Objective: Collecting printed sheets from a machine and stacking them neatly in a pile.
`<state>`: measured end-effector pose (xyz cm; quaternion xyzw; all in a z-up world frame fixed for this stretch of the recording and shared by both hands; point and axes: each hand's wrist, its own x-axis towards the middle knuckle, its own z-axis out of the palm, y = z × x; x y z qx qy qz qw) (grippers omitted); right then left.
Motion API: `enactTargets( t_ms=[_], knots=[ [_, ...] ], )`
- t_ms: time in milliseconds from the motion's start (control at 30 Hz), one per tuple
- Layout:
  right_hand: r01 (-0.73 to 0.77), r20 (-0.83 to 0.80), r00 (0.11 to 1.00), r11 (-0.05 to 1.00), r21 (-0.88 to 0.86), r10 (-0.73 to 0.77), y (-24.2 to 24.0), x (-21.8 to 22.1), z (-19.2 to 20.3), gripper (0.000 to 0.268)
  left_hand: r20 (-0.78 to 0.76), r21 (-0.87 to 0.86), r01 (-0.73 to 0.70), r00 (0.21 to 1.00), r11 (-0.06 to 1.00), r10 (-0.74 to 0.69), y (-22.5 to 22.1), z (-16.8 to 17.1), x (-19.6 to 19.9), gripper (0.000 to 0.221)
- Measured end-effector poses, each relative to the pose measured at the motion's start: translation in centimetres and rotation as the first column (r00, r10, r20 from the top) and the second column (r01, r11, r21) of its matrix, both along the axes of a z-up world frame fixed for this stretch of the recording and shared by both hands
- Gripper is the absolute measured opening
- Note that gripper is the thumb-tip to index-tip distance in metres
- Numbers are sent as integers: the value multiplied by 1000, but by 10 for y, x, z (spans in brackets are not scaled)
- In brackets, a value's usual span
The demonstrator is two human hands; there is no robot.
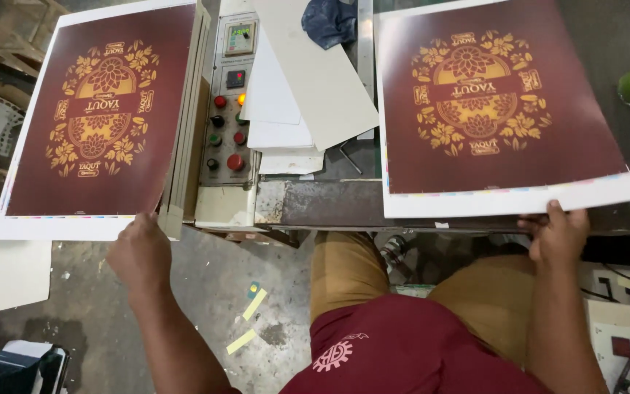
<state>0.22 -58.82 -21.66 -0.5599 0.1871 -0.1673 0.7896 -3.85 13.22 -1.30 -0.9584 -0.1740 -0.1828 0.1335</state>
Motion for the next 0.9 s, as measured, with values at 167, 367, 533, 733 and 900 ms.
enactTargets(
  t_ms=[167,367,533,733,900],
  knots=[
    [-58,2,998,997,-60,58,8,62,10,31,78,82,13,997,997,-20,-2,2,0,31],
    [-157,-62,986,985,-73,153,8,144,12,27,140,42,30,989,999,-36,-6,2,1,29],
    [-173,-138,977,982,-79,161,-8,197,-9,27,150,65,31,988,997,-41,-5,3,0,31],
    [-185,-168,971,978,-95,167,-6,242,-28,26,149,43,25,988,999,-31,-6,0,2,29],
    [-147,-162,978,983,-111,128,-3,304,-38,24,122,26,26,992,999,-29,-9,-1,3,31]
  ],
)
